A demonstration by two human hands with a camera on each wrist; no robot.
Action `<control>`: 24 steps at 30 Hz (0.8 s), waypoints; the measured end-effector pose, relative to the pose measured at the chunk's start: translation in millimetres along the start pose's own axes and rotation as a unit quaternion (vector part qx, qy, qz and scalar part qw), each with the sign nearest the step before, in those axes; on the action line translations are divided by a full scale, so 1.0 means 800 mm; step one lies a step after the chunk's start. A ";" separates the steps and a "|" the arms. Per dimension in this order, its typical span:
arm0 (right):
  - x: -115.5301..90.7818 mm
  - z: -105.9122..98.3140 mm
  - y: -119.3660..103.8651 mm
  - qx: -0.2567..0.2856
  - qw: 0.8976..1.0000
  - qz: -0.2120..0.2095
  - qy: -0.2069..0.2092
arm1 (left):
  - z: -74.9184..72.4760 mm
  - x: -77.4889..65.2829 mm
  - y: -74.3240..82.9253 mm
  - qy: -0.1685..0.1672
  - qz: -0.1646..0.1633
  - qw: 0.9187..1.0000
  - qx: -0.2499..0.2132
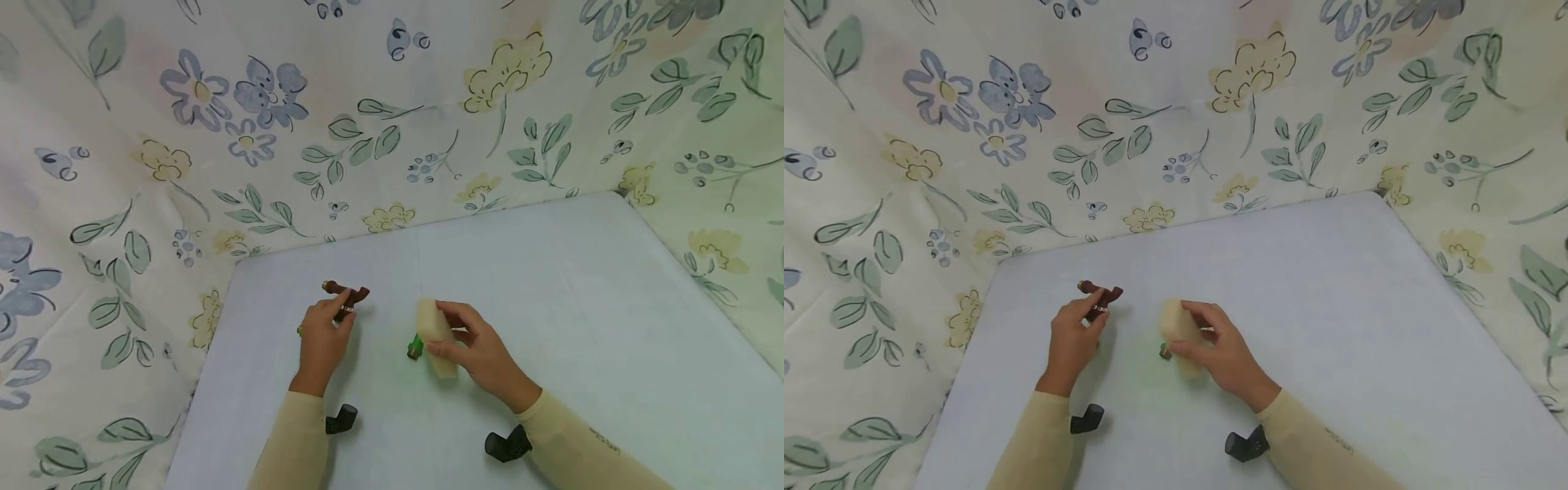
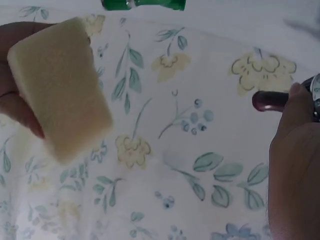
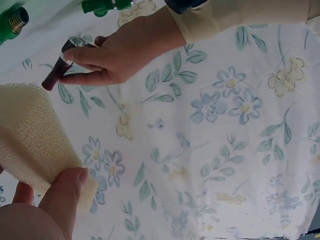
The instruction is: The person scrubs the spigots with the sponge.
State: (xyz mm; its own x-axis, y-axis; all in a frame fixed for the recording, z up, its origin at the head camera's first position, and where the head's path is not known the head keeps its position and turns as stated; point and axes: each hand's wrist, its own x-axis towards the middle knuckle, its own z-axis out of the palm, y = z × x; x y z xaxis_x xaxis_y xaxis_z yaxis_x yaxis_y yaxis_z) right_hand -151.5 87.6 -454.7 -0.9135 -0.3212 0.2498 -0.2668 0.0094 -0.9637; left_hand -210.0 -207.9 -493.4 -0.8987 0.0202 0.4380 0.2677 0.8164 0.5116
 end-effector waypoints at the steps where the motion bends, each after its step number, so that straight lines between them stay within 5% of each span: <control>1: 0.000 0.000 0.000 0.001 1.000 0.001 -0.001 | 0.003 -0.001 -0.005 -0.016 -0.003 1.000 0.012; 6: -0.001 0.000 0.000 0.002 1.000 0.004 -0.002 | 0.016 -0.003 -0.019 -0.083 -0.022 0.994 0.067; 10: -0.001 0.000 0.001 0.005 1.000 0.002 -0.003 | 0.020 -0.004 -0.024 -0.105 -0.039 0.988 0.110; 20: -0.001 -0.001 0.001 0.005 1.000 0.000 -0.003 | 0.023 -0.002 -0.021 -0.121 -0.058 0.979 0.151; 24: 0.000 -0.013 0.001 0.005 1.000 0.006 0.014 | 0.023 0.000 -0.019 -0.093 -0.047 0.985 0.137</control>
State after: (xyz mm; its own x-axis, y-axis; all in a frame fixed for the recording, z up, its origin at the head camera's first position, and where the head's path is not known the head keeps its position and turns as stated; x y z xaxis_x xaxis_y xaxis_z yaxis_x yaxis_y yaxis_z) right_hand -154.8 97.1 -454.2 -0.9249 -0.2941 0.2410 -0.2529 0.0027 -0.9675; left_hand -220.7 -209.7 -514.5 -0.9699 0.0212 0.2427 0.0992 0.9443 0.3138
